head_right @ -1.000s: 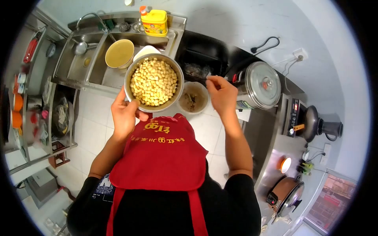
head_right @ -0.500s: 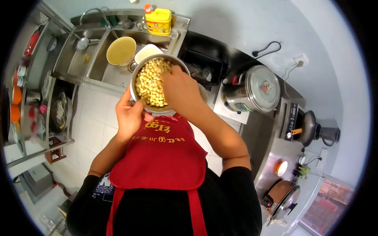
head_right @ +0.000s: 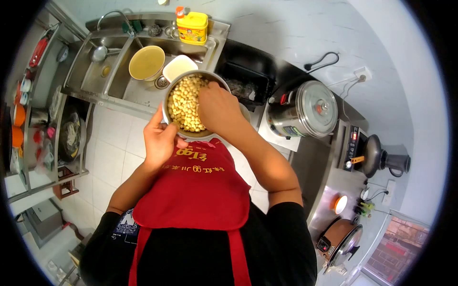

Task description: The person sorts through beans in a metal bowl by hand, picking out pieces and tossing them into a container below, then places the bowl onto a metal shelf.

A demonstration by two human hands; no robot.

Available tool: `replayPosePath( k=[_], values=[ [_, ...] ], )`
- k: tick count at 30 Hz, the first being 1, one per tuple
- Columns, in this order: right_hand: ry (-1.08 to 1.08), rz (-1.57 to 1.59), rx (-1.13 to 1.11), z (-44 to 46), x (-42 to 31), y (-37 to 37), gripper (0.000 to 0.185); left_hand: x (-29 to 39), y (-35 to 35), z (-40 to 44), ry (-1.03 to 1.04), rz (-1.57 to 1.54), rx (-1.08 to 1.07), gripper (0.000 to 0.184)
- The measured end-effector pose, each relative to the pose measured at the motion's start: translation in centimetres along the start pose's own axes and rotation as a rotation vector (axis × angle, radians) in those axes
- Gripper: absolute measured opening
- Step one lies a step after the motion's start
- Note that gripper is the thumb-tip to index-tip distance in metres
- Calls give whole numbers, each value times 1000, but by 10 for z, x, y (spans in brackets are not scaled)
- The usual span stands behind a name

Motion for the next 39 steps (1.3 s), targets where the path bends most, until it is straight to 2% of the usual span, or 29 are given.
replayPosePath(
  k=[5,10,13,15,17,18,19,21,25,30,37,39],
  values=[
    [-6,14,-11,-8,1,-4,13,2,0,0,-4,3,2,66],
    [-142,294,169,-28,10,-33,10,6,1,-2,-21,27,14,66],
    [-71,367,186,-32,14,-47,10,3,0,0,-7,32,10,67],
    [-103,351,232,-28,13,-42,10,1,-1,1,-8,15,-1,67],
    [-304,348,202,-24,5,-32,9,2,0,2,-12,14,-8,67],
    [-283,336,101,-23,-1,-31,8,3,1,2,-17,13,-7,67],
    [-281,338,104,-21,-1,-29,8,4,1,1,-17,16,-11,67],
    [-100,30,130,-13,5,-21,10,4,2,0,-18,16,1,67],
    [-140,-86,163,-9,7,-8,14,2,3,-1,-23,-8,5,67],
    [-84,-214,178,-3,0,7,12,2,3,-3,-40,39,-8,72],
    [-156,-197,233,-1,-2,12,13,0,0,-4,-38,29,9,73],
    [-160,-72,237,-7,-1,6,11,2,0,-5,-38,15,-7,72]
  ],
)
Point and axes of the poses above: each hand's wrist, its own z-axis towards the middle knuckle, its own y-axis out of the palm, x = y × z, the point moved 2 cm from there along z, towards the middle knuckle, and after that the axes turned 4 degrees about -x, right-handed, at the moved point
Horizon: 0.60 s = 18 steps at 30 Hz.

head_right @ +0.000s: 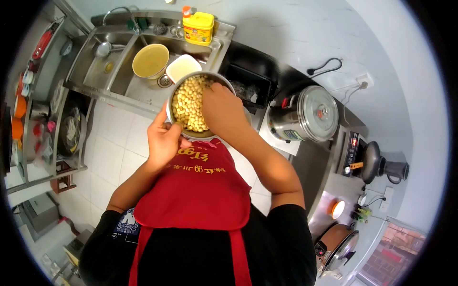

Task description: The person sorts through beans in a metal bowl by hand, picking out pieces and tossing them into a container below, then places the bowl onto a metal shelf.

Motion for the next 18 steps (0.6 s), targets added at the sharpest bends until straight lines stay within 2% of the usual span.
replayPosePath(
  k=[4,6,7,12,16,18],
  values=[
    [-11,221,91,-12,7,-34,8,-1,2,0,44,-45,45,67],
    [290,767,-30,-19,20,-42,8,-4,-1,3,58,-32,39,66],
    [322,956,-8,-24,29,-41,8,-3,-1,2,57,-32,36,66],
    [381,1127,168,-52,80,-36,9,-2,-2,4,17,-6,54,64],
    [540,993,193,-71,125,2,14,-9,-5,6,2,-11,55,66],
    [588,792,86,-74,138,11,17,-7,-1,6,-23,-14,48,65]
  ],
)
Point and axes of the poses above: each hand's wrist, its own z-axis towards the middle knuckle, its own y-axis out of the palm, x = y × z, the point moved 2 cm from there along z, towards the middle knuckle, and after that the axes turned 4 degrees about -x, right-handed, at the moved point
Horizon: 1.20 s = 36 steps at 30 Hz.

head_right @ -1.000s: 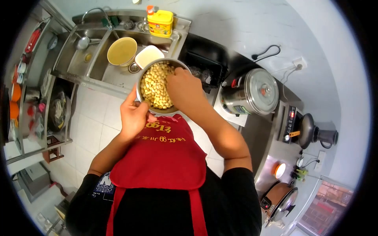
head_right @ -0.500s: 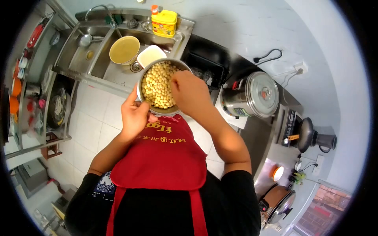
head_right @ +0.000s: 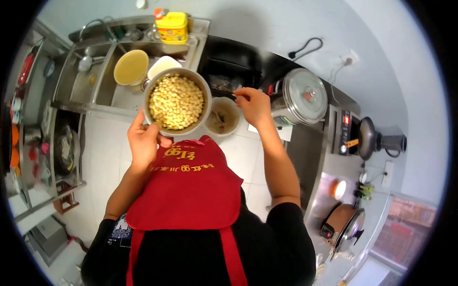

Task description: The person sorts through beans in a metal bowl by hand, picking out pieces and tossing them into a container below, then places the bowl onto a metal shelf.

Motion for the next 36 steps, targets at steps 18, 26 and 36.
replayPosePath(
  k=[18,26,36],
  values=[
    [145,427,-370,-37,-45,65,36,-9,-4,16,-47,-9,2,61],
    [3,388,-153,-62,-74,91,29,6,-5,-9,83,-38,19,58],
    [-175,416,-81,-70,-81,91,42,7,-12,-5,88,-24,4,69]
  ],
)
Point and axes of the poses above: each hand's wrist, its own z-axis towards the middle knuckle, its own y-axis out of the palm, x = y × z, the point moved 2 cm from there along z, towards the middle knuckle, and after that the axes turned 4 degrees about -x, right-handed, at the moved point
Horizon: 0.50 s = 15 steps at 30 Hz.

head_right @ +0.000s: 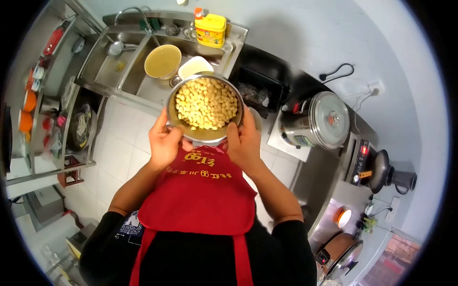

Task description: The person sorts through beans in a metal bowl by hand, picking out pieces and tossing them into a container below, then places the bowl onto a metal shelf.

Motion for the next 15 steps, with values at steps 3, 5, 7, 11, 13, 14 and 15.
replayPosePath(
  k=[3,5,7,11,13,14,15],
  values=[
    [163,-44,-55,11,10,-4,46,-8,-4,19,-103,-37,-50,72],
    [122,-27,-41,11,1,-2,46,-3,-3,13,-59,-32,-42,70],
    [138,-28,-23,10,-8,0,45,-3,-4,6,-55,-38,-70,63],
    [180,-63,-41,19,1,-2,48,-17,-5,20,-297,19,-206,54],
    [179,-53,-73,21,-1,1,50,-15,-7,17,-304,-2,-205,55],
    [223,-51,-74,20,-6,1,47,-15,-7,16,-307,-16,-206,56],
    [271,-49,-76,18,-8,1,45,-20,-8,16,-332,-67,-182,57]
  ],
)
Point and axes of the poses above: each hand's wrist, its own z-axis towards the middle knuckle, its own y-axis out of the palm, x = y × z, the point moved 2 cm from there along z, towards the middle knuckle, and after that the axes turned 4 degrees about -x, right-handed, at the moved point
